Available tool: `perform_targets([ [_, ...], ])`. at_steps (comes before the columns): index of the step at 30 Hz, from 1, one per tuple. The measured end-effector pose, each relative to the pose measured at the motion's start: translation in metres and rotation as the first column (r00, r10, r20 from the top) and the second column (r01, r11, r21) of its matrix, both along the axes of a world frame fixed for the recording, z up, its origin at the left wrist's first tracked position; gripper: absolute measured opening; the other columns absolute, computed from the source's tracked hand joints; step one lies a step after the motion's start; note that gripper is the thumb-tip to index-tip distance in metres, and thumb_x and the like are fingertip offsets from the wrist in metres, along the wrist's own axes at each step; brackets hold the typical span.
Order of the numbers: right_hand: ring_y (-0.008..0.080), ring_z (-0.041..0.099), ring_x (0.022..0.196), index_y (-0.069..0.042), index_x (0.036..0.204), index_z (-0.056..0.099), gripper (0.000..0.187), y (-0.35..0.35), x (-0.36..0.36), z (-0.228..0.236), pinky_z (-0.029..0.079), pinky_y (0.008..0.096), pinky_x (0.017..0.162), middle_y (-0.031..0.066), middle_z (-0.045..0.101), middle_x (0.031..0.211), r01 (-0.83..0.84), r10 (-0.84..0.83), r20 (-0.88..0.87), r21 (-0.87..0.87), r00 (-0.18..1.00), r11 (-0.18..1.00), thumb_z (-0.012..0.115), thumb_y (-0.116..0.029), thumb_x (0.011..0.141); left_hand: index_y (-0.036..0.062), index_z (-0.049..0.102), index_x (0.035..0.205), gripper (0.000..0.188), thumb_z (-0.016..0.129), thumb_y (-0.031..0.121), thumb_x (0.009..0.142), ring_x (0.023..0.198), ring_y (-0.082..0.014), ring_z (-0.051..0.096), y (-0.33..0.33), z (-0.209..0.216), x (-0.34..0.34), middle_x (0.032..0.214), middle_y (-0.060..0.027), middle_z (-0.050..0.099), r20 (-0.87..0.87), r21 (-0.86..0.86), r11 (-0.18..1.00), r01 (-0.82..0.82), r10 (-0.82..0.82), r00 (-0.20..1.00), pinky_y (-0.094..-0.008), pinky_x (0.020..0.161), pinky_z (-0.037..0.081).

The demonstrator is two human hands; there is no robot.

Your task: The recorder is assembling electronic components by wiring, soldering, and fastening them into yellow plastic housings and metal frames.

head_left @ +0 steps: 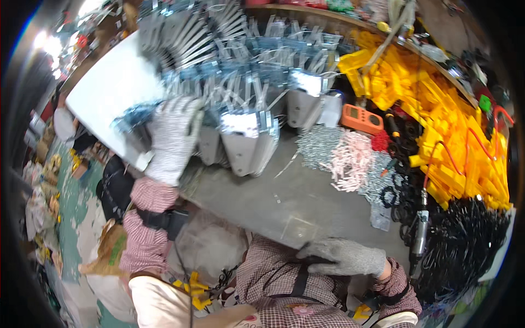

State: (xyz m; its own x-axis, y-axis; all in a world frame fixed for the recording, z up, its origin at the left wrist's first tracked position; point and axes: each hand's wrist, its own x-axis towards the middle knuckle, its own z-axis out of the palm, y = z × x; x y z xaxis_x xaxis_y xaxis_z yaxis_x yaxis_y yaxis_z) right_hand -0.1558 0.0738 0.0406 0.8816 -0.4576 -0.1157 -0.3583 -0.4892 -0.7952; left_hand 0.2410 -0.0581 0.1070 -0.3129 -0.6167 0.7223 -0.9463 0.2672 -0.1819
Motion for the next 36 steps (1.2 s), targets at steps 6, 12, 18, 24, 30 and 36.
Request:
perform_targets([
  [6,0.0281,0.068,0.105,-0.006,0.127,0.062,0.033,0.034,-0.105,-0.006,0.053,0.0364,0.092,0.0119,0.069,0.114,0.465,-0.489,0.027,0.269,0.872,0.844,0.062,-0.026,0.101,-0.003,0.068,0.122,0.026,0.061,0.003,0.098,0.107,-0.0245,0.068,0.066,0.059,-0.055,0.117,-0.0154,0.072,-0.146,-0.272,0.962,-0.005,-0.036,0.989,-0.0409,0.096,0.052],
  [12,0.0409,0.069,0.081,-0.004,0.091,0.068,0.039,-0.014,-0.128,0.019,0.057,0.0505,0.075,0.021,0.069,0.084,0.524,-0.687,-0.437,-0.445,0.581,0.726,0.056,-0.04,0.099,0.0059,0.069,0.126,0.048,0.068,0.019,0.079,0.075,-0.0224,0.057,0.098,-0.055,-0.213,0.077,-0.0062,0.058,-0.181,0.373,0.742,0.557,-0.531,0.828,-0.0398,0.083,0.045],
  [18,0.0428,0.068,0.085,-0.004,0.101,0.062,0.016,-0.086,-0.177,0.003,0.053,0.052,0.071,0.0212,0.068,0.092,0.597,-0.945,-0.01,-0.773,0.326,0.214,0.065,-0.016,0.092,0.0071,0.064,0.126,0.068,0.08,0.051,0.077,0.124,-0.036,0.056,0.07,-0.082,-0.241,0.133,-0.0163,0.055,-0.239,0.618,0.405,0.673,-0.72,0.652,-0.0447,0.115,0.038],
  [24,0.0413,0.069,0.08,-0.005,0.101,0.059,0.012,-0.114,-0.176,-0.021,0.054,0.052,0.067,0.0222,0.068,0.088,0.585,-0.963,0.089,-0.807,0.254,0.08,0.059,-0.005,0.089,0.0084,0.041,0.152,0.094,0.088,0.035,0.075,0.133,-0.04,0.05,0.108,-0.116,-0.257,0.147,-0.02,0.044,-0.546,0.691,0.34,0.638,-0.334,0.768,-0.044,0.11,0.045],
  [30,0.0339,0.068,0.086,-0.006,0.104,0.062,0.019,-0.026,-0.091,-0.003,0.057,0.0408,0.072,0.0144,0.066,0.095,0.515,-0.621,0.048,-0.609,0.782,0.603,0.065,-0.013,0.087,0.002,0.022,0.159,0.105,0.086,0.011,0.077,0.144,-0.0307,0.04,0.066,-0.082,-0.25,0.158,-0.0164,0.036,-0.969,0.007,-0.169,0.986,0.244,0.049,-0.0398,0.118,0.034],
  [36,0.0301,0.055,0.121,-0.005,0.12,0.058,0.045,-0.013,-0.039,-0.016,0.045,0.0479,0.1,0.0113,0.057,0.122,0.471,-0.481,0.13,-0.531,0.867,0.705,0.073,-0.027,0.084,0.0038,0.057,0.136,0.075,0.089,0.032,0.075,0.13,-0.0356,0.053,0.054,-0.101,-0.188,0.136,-0.0176,0.057,-0.843,0.51,0.039,0.859,-0.176,0.508,-0.0458,0.111,0.041],
])
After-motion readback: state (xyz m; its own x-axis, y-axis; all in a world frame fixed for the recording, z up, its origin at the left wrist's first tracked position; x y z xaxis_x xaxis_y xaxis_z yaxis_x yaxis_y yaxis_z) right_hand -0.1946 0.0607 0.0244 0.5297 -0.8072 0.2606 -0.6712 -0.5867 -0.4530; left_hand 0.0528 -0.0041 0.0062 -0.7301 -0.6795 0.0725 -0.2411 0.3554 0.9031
